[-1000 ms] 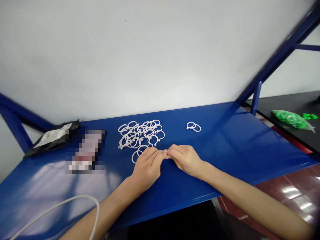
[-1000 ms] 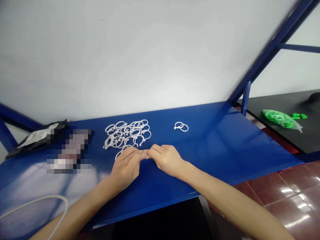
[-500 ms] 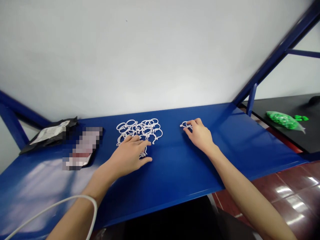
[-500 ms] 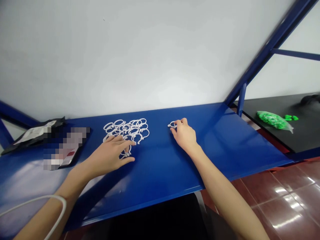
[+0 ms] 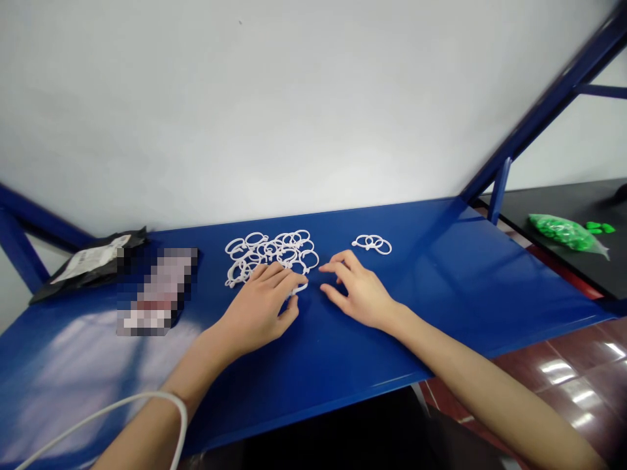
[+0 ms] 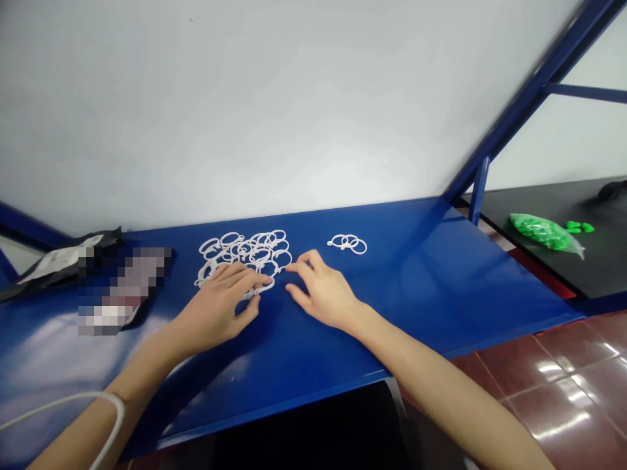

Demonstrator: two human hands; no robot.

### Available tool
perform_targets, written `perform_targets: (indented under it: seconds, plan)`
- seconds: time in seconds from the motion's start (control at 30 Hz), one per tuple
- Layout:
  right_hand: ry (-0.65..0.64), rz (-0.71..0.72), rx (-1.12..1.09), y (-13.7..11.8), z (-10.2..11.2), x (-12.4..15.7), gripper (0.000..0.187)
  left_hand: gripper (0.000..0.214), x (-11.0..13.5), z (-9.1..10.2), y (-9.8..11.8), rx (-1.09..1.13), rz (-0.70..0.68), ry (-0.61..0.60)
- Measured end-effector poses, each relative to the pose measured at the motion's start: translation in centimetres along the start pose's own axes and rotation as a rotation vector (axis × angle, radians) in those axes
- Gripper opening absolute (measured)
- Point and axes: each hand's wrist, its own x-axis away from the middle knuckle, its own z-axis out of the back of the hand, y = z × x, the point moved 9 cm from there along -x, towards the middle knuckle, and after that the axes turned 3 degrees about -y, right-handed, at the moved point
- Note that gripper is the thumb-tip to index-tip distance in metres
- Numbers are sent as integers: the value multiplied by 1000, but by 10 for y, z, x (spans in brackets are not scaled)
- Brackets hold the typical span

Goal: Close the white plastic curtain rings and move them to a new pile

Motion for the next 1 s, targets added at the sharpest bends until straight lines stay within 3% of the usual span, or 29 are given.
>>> perform_targets:
  seconds: [0.17, 0.33, 0.63, 0.9, 1.0]
  plan:
    - [-63, 86, -169, -19, -17, 3, 32, 20, 1, -3, 4, -3, -36, 63]
    - [-81, 95, -327, -18, -24, 0, 12, 16, 2, -7, 3, 117, -17, 61]
    - [-20, -66, -644, -2, -14, -8, 14, 21, 5, -5, -25, 462, 265, 36]
    - [-211, -78, -755, -7, -31, -4, 27, 19, -1, -9, -10, 594, 180, 53]
    - [-191, -96, -718, -4, -32, -5, 20, 12, -1, -14, -10, 639, 192, 53]
